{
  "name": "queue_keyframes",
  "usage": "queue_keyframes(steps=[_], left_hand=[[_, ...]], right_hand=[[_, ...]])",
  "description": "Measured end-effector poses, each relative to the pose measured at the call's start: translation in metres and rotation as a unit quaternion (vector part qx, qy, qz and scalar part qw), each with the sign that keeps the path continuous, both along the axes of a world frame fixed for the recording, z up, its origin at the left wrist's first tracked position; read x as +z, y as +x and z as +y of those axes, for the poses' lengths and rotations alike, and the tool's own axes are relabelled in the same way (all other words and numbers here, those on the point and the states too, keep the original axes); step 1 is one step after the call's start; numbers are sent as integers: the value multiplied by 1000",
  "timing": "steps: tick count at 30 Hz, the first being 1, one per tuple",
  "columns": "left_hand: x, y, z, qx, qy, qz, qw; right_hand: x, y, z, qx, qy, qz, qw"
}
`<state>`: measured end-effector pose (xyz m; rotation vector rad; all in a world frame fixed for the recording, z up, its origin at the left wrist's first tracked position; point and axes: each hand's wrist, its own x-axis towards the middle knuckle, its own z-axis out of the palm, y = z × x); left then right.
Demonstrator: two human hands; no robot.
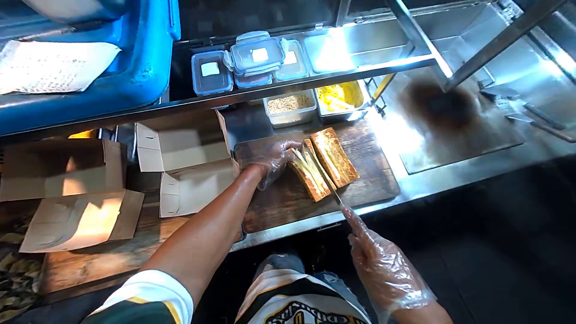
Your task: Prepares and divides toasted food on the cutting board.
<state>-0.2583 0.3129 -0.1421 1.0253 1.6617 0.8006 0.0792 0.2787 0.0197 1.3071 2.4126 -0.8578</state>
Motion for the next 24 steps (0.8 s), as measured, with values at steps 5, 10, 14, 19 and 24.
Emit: queue_keyframes(steps=[5,10,14,19,24], left_hand=[[-8,-5,2,-16,22,-49,998],[74,31,11,29,-98,-50,994],[-2,-7,7,-45,4,-52,998],[-9,-9,8,-42,16,-30,999],[-16,-10,6,-40,21,-33,998]], right_hand=[[0,0,4,12,-44,-24,999],[11,-15,14,27,-77,-73,994],[18,-32,21,32,-85,-115,989],[36,-44,21,52,-80,-176,980],[24,-74,32,44,-115,-204,971]])
